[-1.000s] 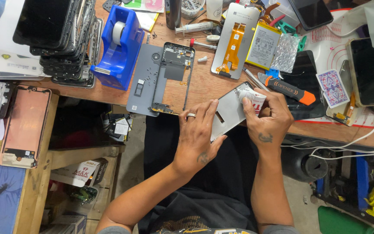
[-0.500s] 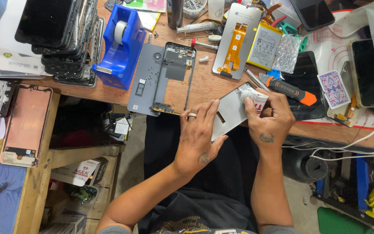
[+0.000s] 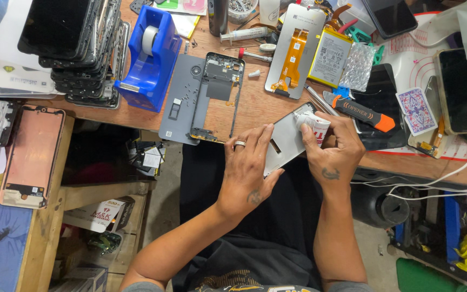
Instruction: The person disassembles a smartphone, removes the battery and internal components, then applies adhesive to the phone's metal frame using a syringe. The work is performed on a cluttered bench with multiple phone parts and tools.
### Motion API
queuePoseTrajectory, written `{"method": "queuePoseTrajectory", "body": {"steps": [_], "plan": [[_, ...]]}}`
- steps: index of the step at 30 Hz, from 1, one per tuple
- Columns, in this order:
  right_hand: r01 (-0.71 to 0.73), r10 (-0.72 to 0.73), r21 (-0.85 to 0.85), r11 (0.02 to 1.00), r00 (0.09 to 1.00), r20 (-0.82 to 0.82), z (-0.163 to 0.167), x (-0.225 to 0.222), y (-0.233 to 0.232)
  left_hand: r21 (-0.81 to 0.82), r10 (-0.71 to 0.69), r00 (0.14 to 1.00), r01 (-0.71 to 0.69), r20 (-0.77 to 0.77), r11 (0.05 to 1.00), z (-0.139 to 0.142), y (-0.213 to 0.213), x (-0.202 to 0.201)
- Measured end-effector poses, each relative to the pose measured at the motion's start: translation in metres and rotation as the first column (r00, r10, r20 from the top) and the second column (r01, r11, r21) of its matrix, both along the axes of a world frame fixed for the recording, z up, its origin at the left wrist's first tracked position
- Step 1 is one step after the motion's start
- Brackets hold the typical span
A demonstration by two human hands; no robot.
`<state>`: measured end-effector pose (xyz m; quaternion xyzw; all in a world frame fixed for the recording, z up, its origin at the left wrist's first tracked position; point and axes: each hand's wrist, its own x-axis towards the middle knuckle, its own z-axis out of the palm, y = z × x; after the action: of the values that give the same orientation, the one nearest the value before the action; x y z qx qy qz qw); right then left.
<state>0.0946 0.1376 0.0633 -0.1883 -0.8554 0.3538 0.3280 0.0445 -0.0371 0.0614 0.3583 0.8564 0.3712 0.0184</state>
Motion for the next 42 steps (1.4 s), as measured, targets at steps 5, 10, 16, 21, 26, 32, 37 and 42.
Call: {"method": "queuePoseTrajectory", "body": {"steps": [5,10,16,21,26,32,37,42], "plan": [[-0.041,0.042,0.027,0.999,0.998,-0.045,-0.0017,0.001,0.0002,0.013,-0.003,1.0,0.003,-0.005,1.0,0.0001,-0.0005,0.0],[-0.021,0.022,0.031,0.999,1.0,-0.011,0.0001,0.0007,-0.0023,0.017,-0.003,1.0,0.003,0.001,1.0,0.0012,-0.0005,0.0001],[-0.029,0.029,-0.006,1.0,0.999,-0.019,0.0022,0.0004,-0.004,0.016,0.003,1.0,-0.003,-0.011,1.0,0.0002,-0.0005,0.0005],[-0.041,0.041,0.007,0.999,0.999,-0.029,0.0019,0.0002,-0.0046,0.004,-0.003,1.0,0.003,-0.005,1.0,-0.0003,0.0,0.0002],[-0.022,0.022,-0.006,1.0,1.0,-0.011,0.0007,0.0016,-0.0043,0.018,0.002,1.0,-0.002,-0.01,1.0,-0.0006,-0.0006,0.001],[-0.01,0.01,0.041,0.999,1.0,0.017,0.0019,0.0022,-0.006,0.007,-0.001,1.0,0.001,-0.01,1.0,0.0001,0.0,0.0003],[-0.032,0.033,0.067,0.997,0.999,-0.006,0.0026,0.0013,-0.0069,0.018,0.0,1.0,0.001,-0.021,1.0,-0.0002,-0.0009,0.0004],[-0.05,0.052,0.056,0.997,0.998,-0.029,0.0027,0.0005,-0.0063,0.009,0.002,1.0,-0.002,-0.007,1.0,0.0006,-0.0006,-0.0002]]}}
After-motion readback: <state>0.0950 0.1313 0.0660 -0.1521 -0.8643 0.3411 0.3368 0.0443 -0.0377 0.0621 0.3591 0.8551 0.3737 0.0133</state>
